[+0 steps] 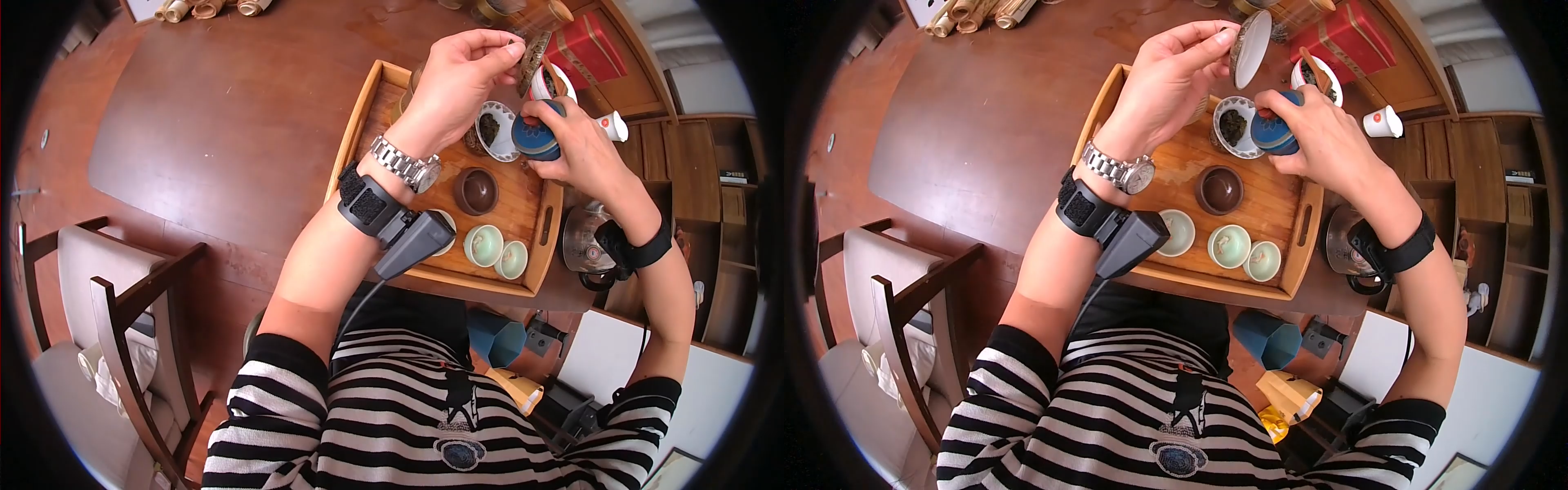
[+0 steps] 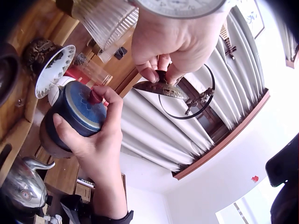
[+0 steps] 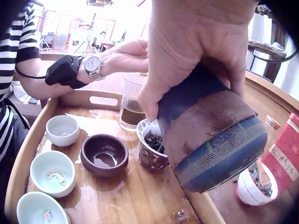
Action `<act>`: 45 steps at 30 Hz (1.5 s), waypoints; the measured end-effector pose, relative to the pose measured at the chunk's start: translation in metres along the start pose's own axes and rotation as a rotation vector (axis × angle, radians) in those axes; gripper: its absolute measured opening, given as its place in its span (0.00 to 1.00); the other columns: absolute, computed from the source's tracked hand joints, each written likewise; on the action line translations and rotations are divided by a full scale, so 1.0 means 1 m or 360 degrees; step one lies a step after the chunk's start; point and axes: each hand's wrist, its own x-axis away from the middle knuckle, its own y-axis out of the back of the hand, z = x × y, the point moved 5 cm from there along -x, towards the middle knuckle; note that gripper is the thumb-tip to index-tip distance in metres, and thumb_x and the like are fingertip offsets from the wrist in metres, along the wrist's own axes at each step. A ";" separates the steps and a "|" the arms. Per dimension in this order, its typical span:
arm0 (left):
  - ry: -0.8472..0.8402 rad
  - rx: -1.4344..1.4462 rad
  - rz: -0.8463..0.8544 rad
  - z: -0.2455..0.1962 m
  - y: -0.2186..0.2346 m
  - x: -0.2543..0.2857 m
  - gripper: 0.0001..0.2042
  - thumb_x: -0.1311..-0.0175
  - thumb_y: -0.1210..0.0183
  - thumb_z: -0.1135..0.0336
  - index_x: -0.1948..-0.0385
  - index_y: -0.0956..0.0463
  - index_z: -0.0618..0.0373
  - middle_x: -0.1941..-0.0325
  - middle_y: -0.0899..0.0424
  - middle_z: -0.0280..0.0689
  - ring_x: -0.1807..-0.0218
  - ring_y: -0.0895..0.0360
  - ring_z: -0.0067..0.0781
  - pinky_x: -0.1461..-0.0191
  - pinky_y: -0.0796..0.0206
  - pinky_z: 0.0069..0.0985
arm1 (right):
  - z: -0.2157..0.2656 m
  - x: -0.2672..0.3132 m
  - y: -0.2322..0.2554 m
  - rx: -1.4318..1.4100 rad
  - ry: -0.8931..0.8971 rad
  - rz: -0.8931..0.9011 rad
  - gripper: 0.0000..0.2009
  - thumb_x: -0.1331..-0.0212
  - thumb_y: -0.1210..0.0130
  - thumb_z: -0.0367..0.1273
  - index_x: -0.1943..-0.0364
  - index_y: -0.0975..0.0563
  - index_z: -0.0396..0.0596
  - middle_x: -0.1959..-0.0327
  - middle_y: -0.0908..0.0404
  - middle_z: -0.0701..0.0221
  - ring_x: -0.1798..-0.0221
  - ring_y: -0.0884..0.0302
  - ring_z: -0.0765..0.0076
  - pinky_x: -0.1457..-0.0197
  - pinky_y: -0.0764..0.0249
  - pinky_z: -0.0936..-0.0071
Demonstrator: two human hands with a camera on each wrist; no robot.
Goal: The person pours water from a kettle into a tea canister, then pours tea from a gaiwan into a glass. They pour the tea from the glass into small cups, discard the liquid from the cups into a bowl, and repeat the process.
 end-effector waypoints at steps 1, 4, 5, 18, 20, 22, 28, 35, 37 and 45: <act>0.0000 0.0001 0.0000 0.000 0.000 0.000 0.10 0.41 0.44 0.69 0.61 0.26 0.64 0.64 0.23 0.33 0.64 0.31 0.19 0.58 0.38 0.18 | 0.001 -0.001 0.000 0.0058 0.0030 0.0015 0.29 0.67 0.38 0.30 0.54 0.35 0.58 0.67 0.32 0.59 0.63 0.28 0.49 0.62 0.27 0.60; -0.0016 -0.0022 0.0030 0.001 0.000 0.000 0.10 0.42 0.44 0.69 0.61 0.26 0.64 0.64 0.23 0.33 0.65 0.31 0.19 0.58 0.38 0.17 | 0.002 -0.004 0.002 0.0053 0.0036 0.0036 0.29 0.68 0.38 0.29 0.54 0.34 0.58 0.67 0.31 0.59 0.61 0.28 0.50 0.62 0.27 0.60; -0.0024 -0.0014 0.0029 0.001 0.000 0.000 0.10 0.42 0.44 0.69 0.61 0.26 0.64 0.64 0.23 0.33 0.65 0.31 0.19 0.58 0.38 0.18 | 0.002 -0.004 0.003 0.0053 0.0038 0.0038 0.29 0.68 0.38 0.29 0.54 0.34 0.58 0.67 0.31 0.59 0.61 0.28 0.50 0.62 0.27 0.60; -0.0026 -0.0022 -0.0001 0.001 0.001 0.000 0.11 0.42 0.44 0.69 0.60 0.26 0.65 0.64 0.23 0.33 0.64 0.31 0.20 0.58 0.37 0.18 | 0.003 -0.011 0.011 0.0106 0.0034 0.0097 0.29 0.68 0.38 0.29 0.54 0.34 0.58 0.67 0.31 0.59 0.62 0.28 0.50 0.62 0.27 0.60; -0.0021 -0.0031 -0.0015 0.002 0.000 0.000 0.11 0.42 0.44 0.69 0.60 0.26 0.65 0.64 0.23 0.34 0.64 0.30 0.20 0.58 0.37 0.18 | 0.004 -0.012 0.010 0.0106 0.0034 0.0125 0.29 0.68 0.38 0.29 0.53 0.34 0.58 0.67 0.31 0.59 0.62 0.28 0.50 0.62 0.27 0.60; -0.0018 -0.0042 -0.0026 0.002 0.001 0.000 0.11 0.42 0.44 0.69 0.60 0.26 0.64 0.64 0.23 0.34 0.64 0.30 0.20 0.58 0.37 0.19 | 0.002 -0.013 0.009 0.0143 0.0015 0.0156 0.30 0.68 0.37 0.30 0.53 0.34 0.58 0.67 0.31 0.58 0.63 0.28 0.50 0.63 0.27 0.59; -0.0016 -0.0057 -0.0024 0.002 0.002 -0.001 0.10 0.42 0.44 0.69 0.61 0.26 0.64 0.63 0.22 0.34 0.63 0.29 0.20 0.58 0.37 0.19 | 0.002 -0.014 0.006 0.0196 0.0057 0.0150 0.31 0.69 0.37 0.30 0.52 0.35 0.57 0.68 0.32 0.58 0.63 0.28 0.50 0.65 0.28 0.58; -0.0012 -0.0046 -0.0034 0.003 0.001 0.000 0.10 0.41 0.45 0.69 0.61 0.26 0.64 0.64 0.23 0.34 0.63 0.29 0.20 0.58 0.37 0.18 | 0.001 -0.016 0.005 0.0185 0.0100 0.0141 0.32 0.70 0.37 0.30 0.52 0.35 0.57 0.69 0.32 0.57 0.63 0.28 0.49 0.65 0.28 0.59; -0.0009 -0.0043 -0.0042 0.003 0.002 0.000 0.10 0.41 0.44 0.69 0.61 0.26 0.64 0.64 0.23 0.34 0.63 0.30 0.20 0.58 0.37 0.18 | 0.002 -0.016 0.006 0.0198 0.0087 0.0142 0.32 0.70 0.37 0.29 0.52 0.34 0.57 0.69 0.32 0.57 0.63 0.28 0.49 0.65 0.28 0.59; -0.0013 -0.0050 -0.0061 0.003 0.002 0.000 0.09 0.41 0.45 0.70 0.62 0.26 0.65 0.64 0.23 0.35 0.64 0.31 0.20 0.58 0.37 0.19 | 0.006 -0.015 0.007 0.0194 0.0088 0.0158 0.31 0.71 0.37 0.28 0.53 0.34 0.57 0.69 0.33 0.58 0.62 0.28 0.49 0.65 0.27 0.60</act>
